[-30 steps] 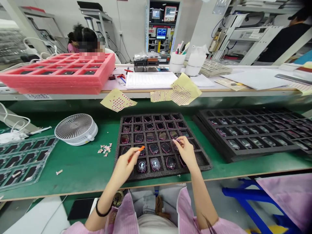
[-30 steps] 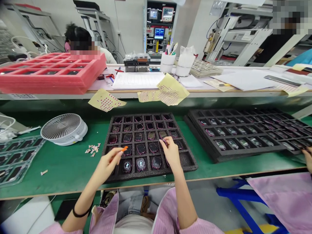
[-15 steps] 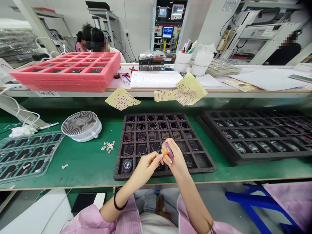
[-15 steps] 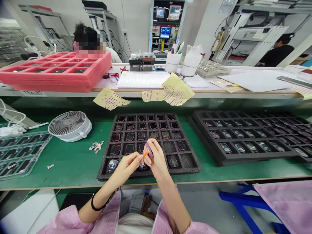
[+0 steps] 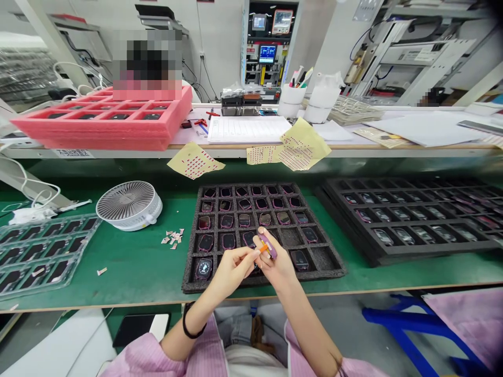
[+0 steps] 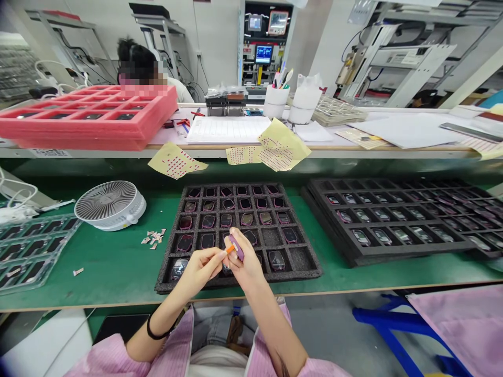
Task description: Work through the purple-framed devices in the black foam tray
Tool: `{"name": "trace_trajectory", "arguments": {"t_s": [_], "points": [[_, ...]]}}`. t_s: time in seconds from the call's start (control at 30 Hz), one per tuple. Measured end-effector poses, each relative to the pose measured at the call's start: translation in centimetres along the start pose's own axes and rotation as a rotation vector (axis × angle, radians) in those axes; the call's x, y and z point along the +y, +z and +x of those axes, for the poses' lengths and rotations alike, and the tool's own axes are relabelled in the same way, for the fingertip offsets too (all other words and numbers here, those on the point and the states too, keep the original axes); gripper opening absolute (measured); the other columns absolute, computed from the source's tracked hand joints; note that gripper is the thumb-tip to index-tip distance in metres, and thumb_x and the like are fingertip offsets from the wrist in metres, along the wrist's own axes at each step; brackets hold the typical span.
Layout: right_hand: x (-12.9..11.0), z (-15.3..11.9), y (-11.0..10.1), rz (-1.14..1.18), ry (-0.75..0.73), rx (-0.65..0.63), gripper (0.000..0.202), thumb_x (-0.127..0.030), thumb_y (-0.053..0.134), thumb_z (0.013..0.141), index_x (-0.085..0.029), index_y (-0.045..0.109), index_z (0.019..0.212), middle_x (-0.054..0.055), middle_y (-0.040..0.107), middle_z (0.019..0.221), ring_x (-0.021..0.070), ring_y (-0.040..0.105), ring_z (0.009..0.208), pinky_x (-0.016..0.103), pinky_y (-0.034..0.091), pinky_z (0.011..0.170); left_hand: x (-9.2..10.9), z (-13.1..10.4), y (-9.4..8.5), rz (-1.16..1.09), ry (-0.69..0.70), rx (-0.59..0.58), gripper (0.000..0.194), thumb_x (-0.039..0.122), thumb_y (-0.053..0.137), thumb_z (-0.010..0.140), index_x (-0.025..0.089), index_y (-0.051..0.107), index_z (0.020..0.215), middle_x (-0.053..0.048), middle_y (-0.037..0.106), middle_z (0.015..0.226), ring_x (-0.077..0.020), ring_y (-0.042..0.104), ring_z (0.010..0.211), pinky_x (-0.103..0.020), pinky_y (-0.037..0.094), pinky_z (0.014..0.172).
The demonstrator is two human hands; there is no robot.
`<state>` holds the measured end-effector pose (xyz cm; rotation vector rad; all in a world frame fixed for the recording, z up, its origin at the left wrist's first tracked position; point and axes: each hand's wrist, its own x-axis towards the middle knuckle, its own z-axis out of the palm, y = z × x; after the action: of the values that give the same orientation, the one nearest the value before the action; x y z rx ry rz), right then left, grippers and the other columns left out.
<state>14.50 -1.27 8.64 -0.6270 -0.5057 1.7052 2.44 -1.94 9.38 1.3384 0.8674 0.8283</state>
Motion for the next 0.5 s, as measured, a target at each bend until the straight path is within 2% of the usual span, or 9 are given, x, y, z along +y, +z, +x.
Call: {"name": "trace_trajectory", "arguments": {"t_s": [0.17, 0.27, 0.37, 0.43, 0.5], "points": [[0.2, 0.3, 0.1, 0.009, -0.047, 0.078, 0.033, -0.037, 0.072, 0.071, -0.02, 0.044, 0.069, -0.013, 0.035, 0.045, 0.0006, 0.011, 0.031, 0.014, 0.016, 0.029, -0.4, 0.3, -0.1, 0.018, -0.002, 0.08, 0.053, 0.065, 0.051, 0.078, 0.014, 0.055, 0.065, 0.007, 0.035, 0.042, -0.0039, 0.027, 0.04, -0.019, 0.023, 0.043], [0.6, 0.0, 0.3, -0.097, -0.155, 0.125, 0.026, -0.039, 0.068, 0.077, -0.021, 0.049, 0.079, -0.012, 0.037, 0.046, 0.002, 0.016, 0.032, 0.014, 0.016, 0.031, -0.6, 0.5, -0.1, 0.019, 0.026, 0.154, 0.047, 0.06, 0.052, 0.08, 0.015, 0.051, 0.064, 0.005, 0.042, 0.048, -0.0052, 0.036, 0.045, -0.018, 0.031, 0.047], [1.4, -0.2, 0.3, -0.278, -0.238, 0.179, 0.026, -0.043, 0.066, 0.079, -0.023, 0.051, 0.087, -0.009, 0.043, 0.054, 0.0039, 0.026, 0.036, 0.015, 0.022, 0.033, -0.6, 0.7, 0.2, 0.092, 0.07, 0.151, 0.041, 0.053, 0.052, 0.082, 0.015, 0.052, 0.067, 0.001, 0.052, 0.06, -0.0079, 0.046, 0.056, -0.019, 0.038, 0.056], [1.4, -0.1, -0.3, -0.415, -0.298, 0.215, 0.026, -0.045, 0.064, 0.08, -0.024, 0.051, 0.089, -0.007, 0.046, 0.062, 0.0059, 0.034, 0.041, 0.016, 0.026, 0.035, -0.6, 0.7, 0.2, 0.167, 0.084, 0.168, 0.041, 0.051, 0.049, 0.084, 0.015, 0.05, 0.065, 0.002, 0.049, 0.059, -0.0073, 0.042, 0.055, -0.019, 0.035, 0.055], [0.5, 0.4, -1.8, -0.552, -0.411, 0.275, 0.026, -0.047, 0.059, 0.083, -0.024, 0.051, 0.091, -0.003, 0.05, 0.072, 0.0089, 0.042, 0.05, 0.018, 0.032, 0.04, -0.7, 0.4, -0.8, 0.214, 0.082, 0.222, 0.041, 0.05, 0.046, 0.085, 0.016, 0.047, 0.062, 0.004, 0.041, 0.056, -0.0062, 0.034, 0.051, -0.019, 0.029, 0.051]]}}
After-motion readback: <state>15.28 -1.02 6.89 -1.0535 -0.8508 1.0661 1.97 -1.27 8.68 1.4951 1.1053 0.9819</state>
